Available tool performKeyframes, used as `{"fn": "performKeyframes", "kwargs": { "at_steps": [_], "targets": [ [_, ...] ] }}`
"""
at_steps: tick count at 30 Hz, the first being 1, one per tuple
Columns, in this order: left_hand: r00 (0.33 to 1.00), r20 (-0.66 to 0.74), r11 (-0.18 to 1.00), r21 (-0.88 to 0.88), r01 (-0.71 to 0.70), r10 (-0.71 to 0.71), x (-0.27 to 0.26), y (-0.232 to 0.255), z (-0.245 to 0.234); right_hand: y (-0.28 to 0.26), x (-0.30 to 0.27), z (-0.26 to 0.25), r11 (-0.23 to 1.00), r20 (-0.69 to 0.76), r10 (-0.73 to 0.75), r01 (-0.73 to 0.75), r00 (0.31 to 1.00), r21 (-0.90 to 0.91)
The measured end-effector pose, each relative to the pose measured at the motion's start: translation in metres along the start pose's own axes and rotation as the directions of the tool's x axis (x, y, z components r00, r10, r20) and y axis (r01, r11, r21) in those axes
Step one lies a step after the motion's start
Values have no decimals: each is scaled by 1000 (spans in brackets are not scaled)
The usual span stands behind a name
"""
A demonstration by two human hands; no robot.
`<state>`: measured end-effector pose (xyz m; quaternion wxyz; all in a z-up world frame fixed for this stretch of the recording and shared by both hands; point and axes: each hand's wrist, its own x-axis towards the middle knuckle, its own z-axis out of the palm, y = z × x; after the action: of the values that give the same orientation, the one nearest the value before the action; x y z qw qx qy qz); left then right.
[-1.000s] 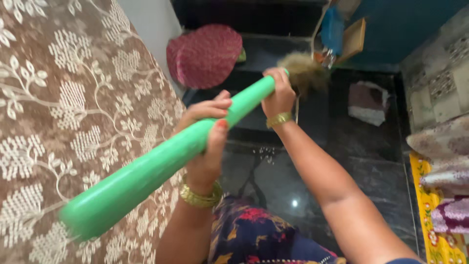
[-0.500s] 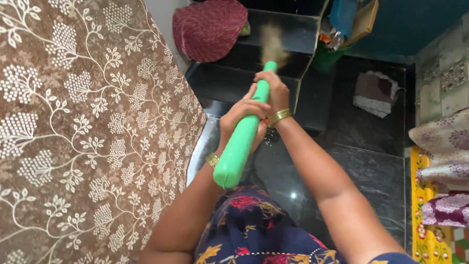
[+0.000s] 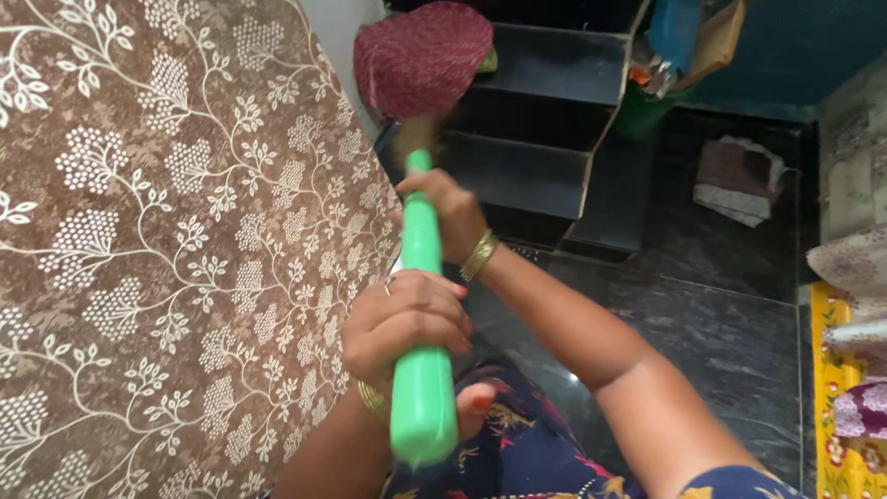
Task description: The person sweeps debris from a dark tiled floor using a broom and then collects the waste into a blue dustpan.
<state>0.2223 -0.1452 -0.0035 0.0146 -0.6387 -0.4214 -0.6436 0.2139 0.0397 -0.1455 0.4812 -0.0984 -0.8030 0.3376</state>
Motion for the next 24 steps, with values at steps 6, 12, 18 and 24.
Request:
{"fn": "performKeyframes", "kwargs": {
  "at_steps": [6,12,18,24],
  "targets": [
    [998,67,990,138,10,-19,-65,-101,0,98,-63,81,985,295,140,-163,945,54],
    [925,313,972,164,168,-213,-112,-149,7,185,-139,37,412,82,839,-727,538,549],
    [885,157,869,-176,462,-439,-72,-126,30,137,-124,-42,808,-353,303,-435,885,-397],
    [984,155,960,-249,127,-90,-1,-75,48,25,-44,-56,938,-385,165,-265,908,-224]
  ]
}}
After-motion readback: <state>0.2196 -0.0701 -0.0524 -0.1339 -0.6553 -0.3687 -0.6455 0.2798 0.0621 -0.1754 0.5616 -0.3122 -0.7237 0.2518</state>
